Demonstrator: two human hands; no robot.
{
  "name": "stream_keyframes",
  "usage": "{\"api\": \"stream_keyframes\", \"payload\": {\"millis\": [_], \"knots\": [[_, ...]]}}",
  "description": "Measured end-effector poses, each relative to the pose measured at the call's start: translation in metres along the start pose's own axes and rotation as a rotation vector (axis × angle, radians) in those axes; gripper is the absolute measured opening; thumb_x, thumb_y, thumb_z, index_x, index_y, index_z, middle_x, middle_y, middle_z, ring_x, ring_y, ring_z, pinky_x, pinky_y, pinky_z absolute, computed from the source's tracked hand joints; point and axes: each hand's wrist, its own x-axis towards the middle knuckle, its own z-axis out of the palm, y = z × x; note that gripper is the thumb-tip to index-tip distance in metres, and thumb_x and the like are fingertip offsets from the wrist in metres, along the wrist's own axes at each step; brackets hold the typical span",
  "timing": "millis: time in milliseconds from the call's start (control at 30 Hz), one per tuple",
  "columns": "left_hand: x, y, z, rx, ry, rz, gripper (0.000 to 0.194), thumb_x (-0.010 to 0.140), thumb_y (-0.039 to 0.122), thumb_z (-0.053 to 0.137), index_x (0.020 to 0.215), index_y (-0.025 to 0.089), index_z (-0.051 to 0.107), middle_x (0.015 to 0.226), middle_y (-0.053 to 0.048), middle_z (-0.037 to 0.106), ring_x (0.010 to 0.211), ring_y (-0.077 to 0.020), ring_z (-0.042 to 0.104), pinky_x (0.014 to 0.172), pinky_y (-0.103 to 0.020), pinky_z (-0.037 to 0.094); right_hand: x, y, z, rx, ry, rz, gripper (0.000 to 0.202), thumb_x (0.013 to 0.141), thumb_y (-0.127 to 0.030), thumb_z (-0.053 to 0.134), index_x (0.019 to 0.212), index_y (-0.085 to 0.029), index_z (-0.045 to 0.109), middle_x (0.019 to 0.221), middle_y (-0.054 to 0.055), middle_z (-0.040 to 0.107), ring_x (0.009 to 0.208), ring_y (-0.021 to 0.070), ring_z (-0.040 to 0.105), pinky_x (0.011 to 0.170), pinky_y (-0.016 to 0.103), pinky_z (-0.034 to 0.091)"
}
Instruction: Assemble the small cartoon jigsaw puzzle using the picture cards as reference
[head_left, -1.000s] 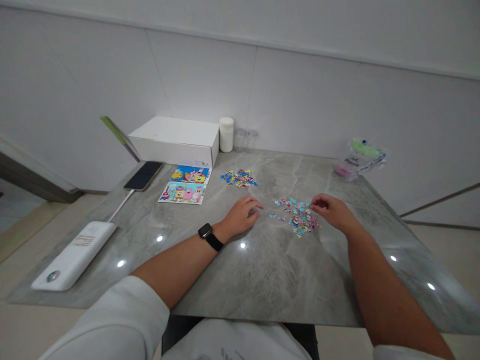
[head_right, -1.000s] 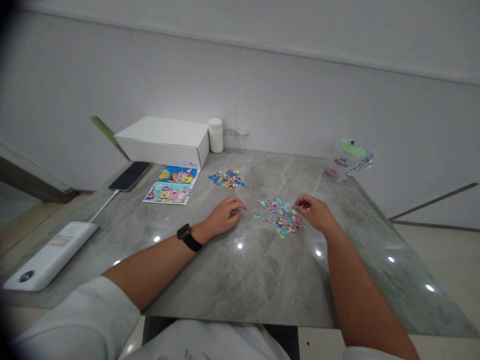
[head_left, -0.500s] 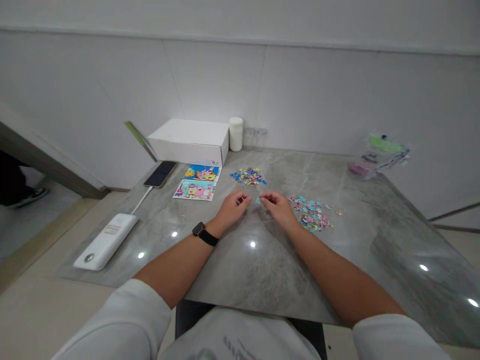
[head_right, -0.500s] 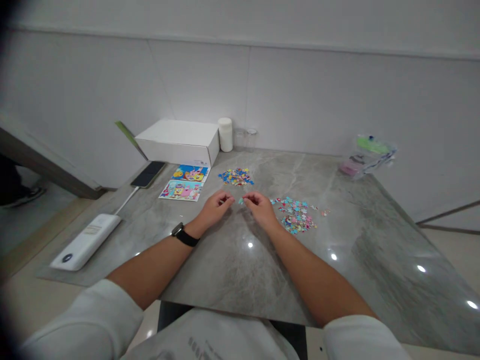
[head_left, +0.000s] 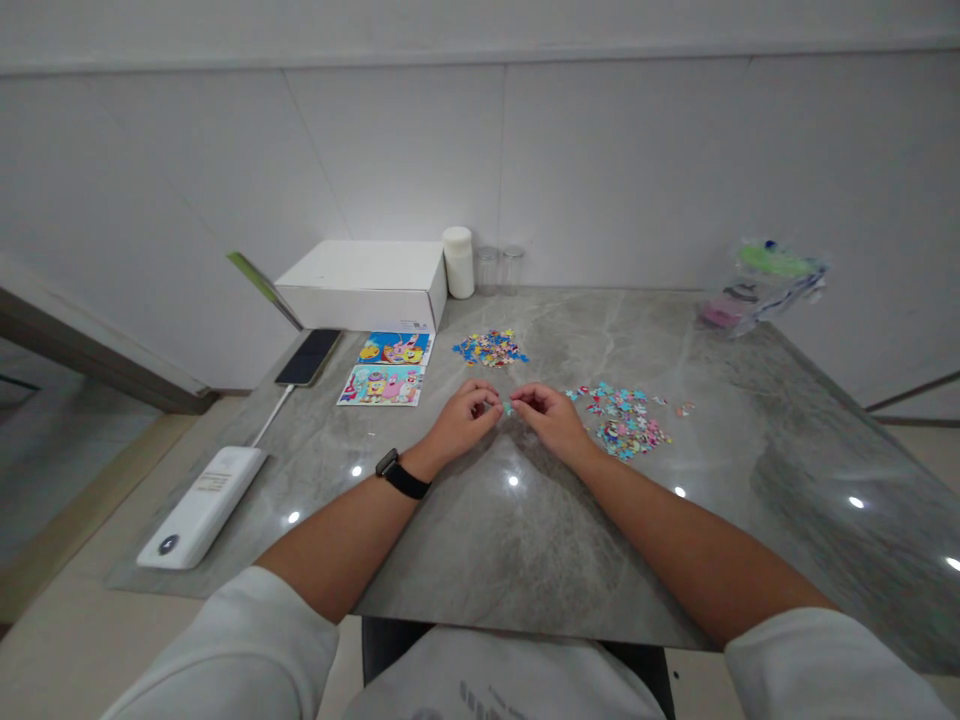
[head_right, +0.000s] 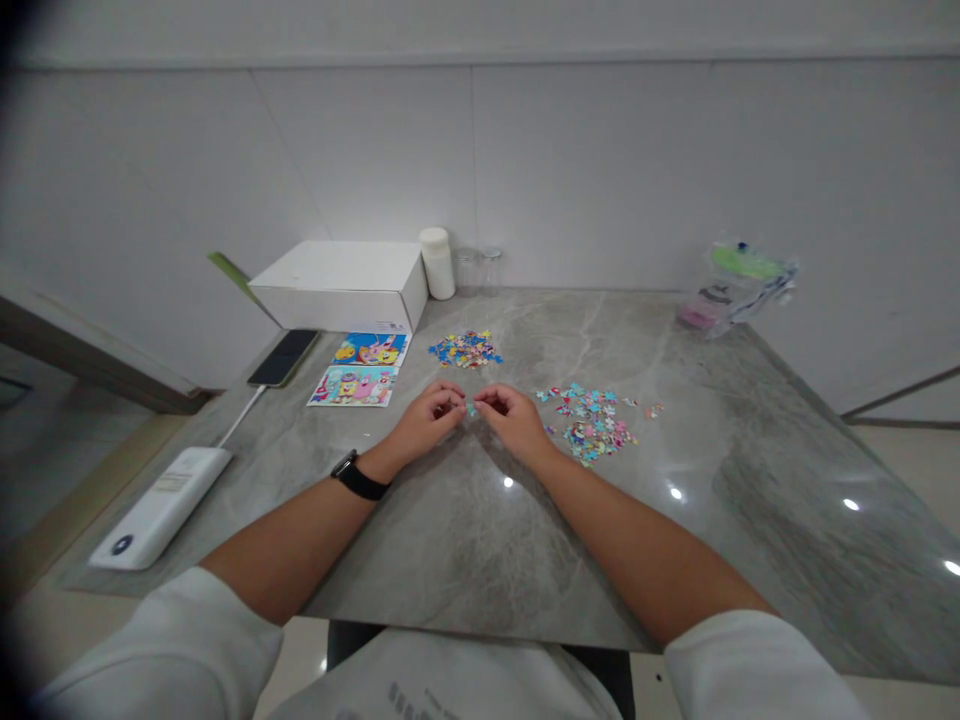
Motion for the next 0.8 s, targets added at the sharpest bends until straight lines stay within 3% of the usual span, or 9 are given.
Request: {"api": "stream_keyframes", "payload": {"millis": [133, 333, 633, 800], "knots": [[0.0009, -0.0011, -0.0012, -0.066, 0.043, -0.059, 0.029, 0.096, 0.045, 0.065, 0.085, 0.019, 0.069, 0.114, -0.008, 0.062, 0.099, -0.0189, 0.062, 0.082, -0.03, 0.053, -0.001, 0.0, -0.0019, -0.039, 0.04, -0.024, 0.03, 0.091, -0.048, 0.065, 0.106, -0.024, 0.072, 0.096, 0.003, 0.076, 0.087, 0.0201, 0.068, 0.082, 0.034, 0.053], [0.0029, -0.0022, -0.0027, -0.1, 0.103, -0.067, 0.026, 0.097, 0.04, 0.064, 0.082, 0.019, 0.067, 0.108, -0.007, 0.063, 0.097, -0.0178, 0.062, 0.091, -0.033, 0.053, -0.0027, -0.0004, -0.002, -0.224, 0.03, -0.116, 0.024, 0.087, -0.041, 0.071, 0.103, -0.023, 0.073, 0.09, 0.003, 0.072, 0.074, 0.0181, 0.062, 0.068, 0.032, 0.05], [0.0019, -0.0012, 0.0016, -0.049, 0.029, -0.046, 0.03, 0.098, 0.044, 0.064, 0.084, 0.018, 0.067, 0.111, -0.008, 0.063, 0.097, -0.0175, 0.062, 0.085, -0.03, 0.053, -0.0039, -0.0076, -0.0016, -0.261, 0.036, -0.148, 0.023, 0.09, -0.045, 0.067, 0.098, -0.024, 0.073, 0.091, 0.004, 0.071, 0.08, 0.0197, 0.064, 0.071, 0.033, 0.051], [0.0029, -0.0004, 0.0012, -0.053, 0.029, -0.027, 0.025, 0.099, 0.037, 0.062, 0.083, 0.018, 0.067, 0.109, -0.007, 0.062, 0.098, -0.018, 0.062, 0.086, -0.031, 0.053, -0.004, -0.0081, -0.0026, -0.314, 0.0, -0.194, 0.022, 0.087, -0.041, 0.072, 0.103, -0.026, 0.073, 0.096, 0.005, 0.071, 0.076, 0.0197, 0.062, 0.068, 0.034, 0.051]]}}
